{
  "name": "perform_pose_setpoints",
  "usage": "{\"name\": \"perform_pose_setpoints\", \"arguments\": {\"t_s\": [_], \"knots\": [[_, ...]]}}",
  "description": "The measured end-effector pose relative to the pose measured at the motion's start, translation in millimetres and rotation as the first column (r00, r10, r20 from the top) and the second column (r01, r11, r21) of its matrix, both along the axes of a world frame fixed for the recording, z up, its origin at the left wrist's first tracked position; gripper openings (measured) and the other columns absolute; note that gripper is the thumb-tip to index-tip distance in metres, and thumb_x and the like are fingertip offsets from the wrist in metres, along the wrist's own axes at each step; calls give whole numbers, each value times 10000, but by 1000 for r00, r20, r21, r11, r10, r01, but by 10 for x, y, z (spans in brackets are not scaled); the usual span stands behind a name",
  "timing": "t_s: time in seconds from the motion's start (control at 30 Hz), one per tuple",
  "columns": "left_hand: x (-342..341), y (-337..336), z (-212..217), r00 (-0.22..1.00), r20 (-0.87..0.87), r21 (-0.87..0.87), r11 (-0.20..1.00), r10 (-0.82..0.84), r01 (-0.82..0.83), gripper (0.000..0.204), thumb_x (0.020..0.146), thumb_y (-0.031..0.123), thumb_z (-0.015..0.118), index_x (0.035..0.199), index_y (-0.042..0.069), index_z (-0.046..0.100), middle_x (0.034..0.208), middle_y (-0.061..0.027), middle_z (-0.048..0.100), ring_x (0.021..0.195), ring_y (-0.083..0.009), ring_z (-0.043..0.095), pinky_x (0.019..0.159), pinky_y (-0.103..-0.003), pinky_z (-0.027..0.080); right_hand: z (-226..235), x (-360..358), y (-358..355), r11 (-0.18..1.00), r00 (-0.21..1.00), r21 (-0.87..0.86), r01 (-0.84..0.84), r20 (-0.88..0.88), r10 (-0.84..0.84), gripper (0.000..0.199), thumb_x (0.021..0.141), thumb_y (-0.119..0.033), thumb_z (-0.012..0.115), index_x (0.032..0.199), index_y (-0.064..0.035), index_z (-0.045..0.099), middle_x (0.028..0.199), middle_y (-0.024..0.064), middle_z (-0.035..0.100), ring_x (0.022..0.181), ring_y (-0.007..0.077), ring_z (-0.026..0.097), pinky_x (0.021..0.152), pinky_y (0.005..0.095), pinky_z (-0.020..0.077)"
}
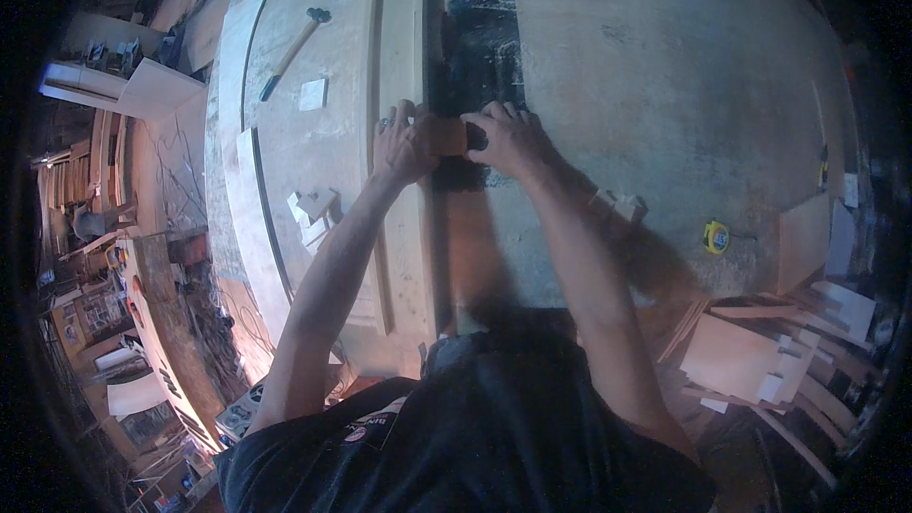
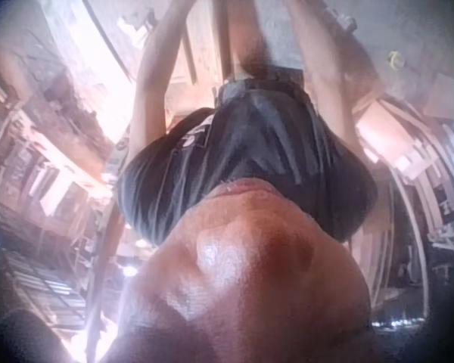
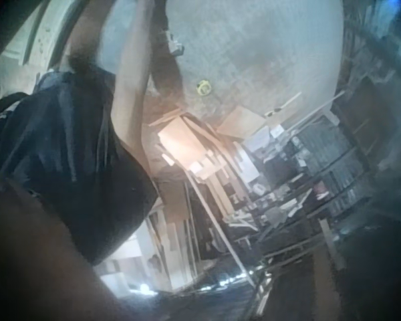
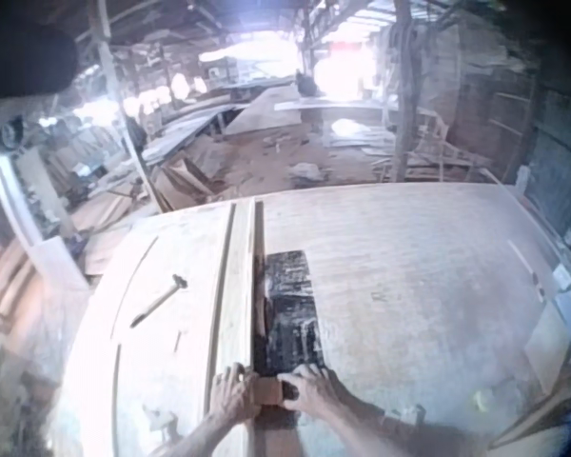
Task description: The person repeatedly picks up small wooden blocks and places them into a narrow slot on a wooden board. The person handles the blocks one at a time, aligning and inserting them into the slot.
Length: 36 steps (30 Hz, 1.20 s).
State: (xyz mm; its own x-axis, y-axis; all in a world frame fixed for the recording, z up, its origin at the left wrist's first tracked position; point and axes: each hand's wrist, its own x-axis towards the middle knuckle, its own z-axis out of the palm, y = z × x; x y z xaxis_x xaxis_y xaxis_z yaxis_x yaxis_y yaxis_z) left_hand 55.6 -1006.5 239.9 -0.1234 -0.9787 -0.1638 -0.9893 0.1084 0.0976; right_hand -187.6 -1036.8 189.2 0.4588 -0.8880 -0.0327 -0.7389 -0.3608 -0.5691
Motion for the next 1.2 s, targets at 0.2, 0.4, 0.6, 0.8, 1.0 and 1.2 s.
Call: {"name": "perform_pose_setpoints", "arguments": {"t_s": [0.2, 0.4, 0.6, 0.8, 1.0, 1.2], "knots": [[-13, -133, 67, 999, 50, 16, 1000, -5, 4, 637, 701, 317, 959, 1317, 243, 815, 1419, -75, 569, 1368, -300, 566, 1098, -510, 481, -19, 13, -48, 1000, 1000, -16, -5, 19, 5, 761, 796, -360, 955, 1521, -267, 742, 1347, 72, 665, 1334, 318, 596, 1190, 515, 452], [-21, -519, 237, 997, 69, 72, 997, -24, 19, 681, 783, 322, 885, 1430, 186, 721, 1385, -123, 601, 1371, -357, 605, 1104, -531, 489, -23, 59, -362, 999, 999, -44, 10, 41, -8, 771, 797, -350, 951, 1533, -258, 738, 1346, 78, 671, 1335, 313, 598, 1197, 497, 443], [10, -852, 215, 996, 87, 3, 1000, -24, 24, 711, 783, 315, 889, 1454, 181, 698, 1412, -125, 603, 1392, -361, 602, 1104, -532, 492, 11, 71, -731, 1000, 1000, -21, -1, 30, 2, 781, 807, -344, 950, 1550, -261, 726, 1359, 79, 680, 1355, 315, 609, 1206, 498, 447], [19, -1092, 133, 994, 102, -26, 999, 28, -25, 739, 635, 345, 1061, 1333, 292, 824, 1459, -39, 593, 1474, -292, 568, 1123, -540, 471, 81, 102, -896, 1000, 1000, -2, 22, 19, -22, 768, 847, -354, 943, 1572, -288, 701, 1383, 60, 687, 1412, 301, 607, 1216, 553, 459], [27, -1214, 249, 997, 82, 32, 999, -3, 0, 645, 784, 280, 914, 1392, 197, 717, 1397, -108, 625, 1397, -348, 620, 1084, -532, 525, 259, 106, -1032, 997, 999, 72, 11, -52, -7, 764, 875, -373, 930, 1594, -298, 682, 1402, 55, 689, 1429, 295, 611, 1215, 551, 477], [12, -1311, 332, 992, 123, 62, 998, -24, 17, 689, 731, 271, 952, 1378, 200, 726, 1403, -98, 619, 1422, -353, 611, 1100, -544, 527, 337, 92, -1134, 995, 993, 102, -17, -114, 29, 760, 917, -423, 897, 1620, -263, 658, 1505, 96, 667, 1481, 318, 591, 1248, 523, 476]]}}
